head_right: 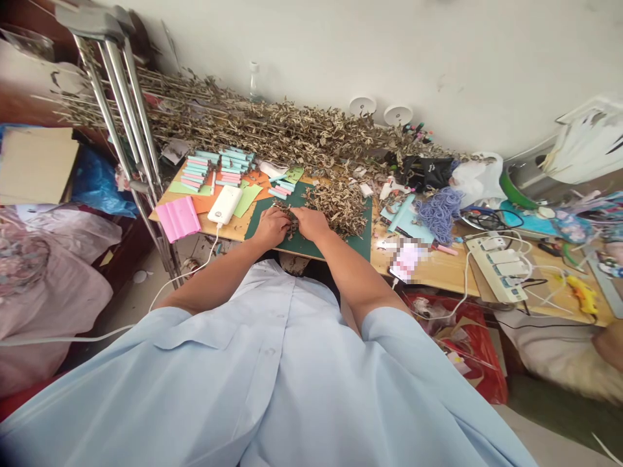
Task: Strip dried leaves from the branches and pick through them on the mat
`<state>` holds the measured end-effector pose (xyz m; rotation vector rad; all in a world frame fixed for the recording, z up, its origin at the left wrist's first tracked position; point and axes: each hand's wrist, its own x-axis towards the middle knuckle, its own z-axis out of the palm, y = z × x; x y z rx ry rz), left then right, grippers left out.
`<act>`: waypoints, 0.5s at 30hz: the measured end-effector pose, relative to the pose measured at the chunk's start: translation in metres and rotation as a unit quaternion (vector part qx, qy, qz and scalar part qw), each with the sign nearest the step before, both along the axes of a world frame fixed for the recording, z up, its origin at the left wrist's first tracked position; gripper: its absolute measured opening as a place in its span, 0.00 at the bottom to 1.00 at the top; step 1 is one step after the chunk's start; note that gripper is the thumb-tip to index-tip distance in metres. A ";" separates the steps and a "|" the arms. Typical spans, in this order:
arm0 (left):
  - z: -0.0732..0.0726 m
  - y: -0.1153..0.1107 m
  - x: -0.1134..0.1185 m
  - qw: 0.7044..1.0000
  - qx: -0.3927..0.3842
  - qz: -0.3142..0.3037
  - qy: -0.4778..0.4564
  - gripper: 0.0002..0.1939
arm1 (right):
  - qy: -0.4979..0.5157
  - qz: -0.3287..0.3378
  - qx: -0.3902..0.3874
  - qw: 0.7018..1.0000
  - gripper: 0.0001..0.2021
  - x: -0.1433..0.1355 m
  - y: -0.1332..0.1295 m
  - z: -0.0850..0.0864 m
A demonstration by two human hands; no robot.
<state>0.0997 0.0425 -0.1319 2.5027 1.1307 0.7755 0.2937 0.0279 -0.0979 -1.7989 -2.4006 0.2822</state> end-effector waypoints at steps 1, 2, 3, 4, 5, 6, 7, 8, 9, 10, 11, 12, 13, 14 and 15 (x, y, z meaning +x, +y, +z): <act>0.001 0.000 0.000 1.000 -0.003 0.002 -0.001 0.11 | 0.004 -0.006 0.004 1.000 0.26 0.000 0.000 0.000; 0.001 0.001 0.001 1.000 -0.007 0.003 -0.002 0.11 | 0.013 -0.014 0.009 1.000 0.26 0.001 -0.001 0.000; 0.002 0.001 0.001 1.000 -0.011 0.002 -0.002 0.11 | 0.028 -0.024 0.015 0.999 0.26 0.002 -0.001 0.001; 0.002 0.001 0.001 1.000 -0.014 0.001 -0.003 0.10 | 0.047 -0.034 0.022 0.998 0.26 0.003 -0.001 0.002; 0.003 0.002 0.000 1.000 -0.017 -0.001 -0.005 0.10 | 0.070 -0.043 0.031 0.996 0.26 0.004 -0.002 0.002; 0.004 0.002 0.000 1.000 -0.018 -0.003 -0.007 0.10 | 0.096 -0.052 0.042 0.993 0.26 0.006 -0.002 0.003; 0.005 0.002 0.000 1.000 -0.018 -0.004 -0.012 0.09 | 0.124 -0.061 0.053 0.989 0.26 0.007 -0.002 0.004; 0.006 0.002 0.000 1.000 -0.016 -0.004 -0.017 0.09 | 0.154 -0.072 0.065 0.983 0.26 0.009 -0.002 0.005; 0.007 0.002 0.001 1.000 -0.014 -0.002 -0.024 0.09 | 0.188 -0.084 0.073 0.976 0.25 0.010 -0.002 0.005; 0.009 0.001 0.002 0.999 -0.011 0.003 -0.032 0.09 | 0.223 -0.097 0.077 0.967 0.25 0.010 -0.002 0.005; 0.011 0.002 0.003 0.999 -0.009 0.012 -0.043 0.09 | 0.260 -0.110 0.078 0.956 0.24 0.010 -0.002 0.005; 0.014 0.002 0.005 0.998 -0.010 0.025 -0.055 0.10 | 0.296 -0.122 0.075 0.944 0.24 0.010 -0.001 0.004; 0.017 0.003 0.007 0.997 -0.014 0.040 -0.068 0.11 | 0.329 -0.131 0.070 0.933 0.23 0.009 0.000 0.002; 0.019 0.005 0.009 0.995 -0.023 0.057 -0.082 0.11 | 0.357 -0.136 0.063 0.922 0.23 0.008 0.001 0.000; 0.022 0.007 0.011 0.992 -0.036 0.072 -0.097 0.11 | 0.379 -0.136 0.055 0.914 0.23 0.007 0.002 -0.003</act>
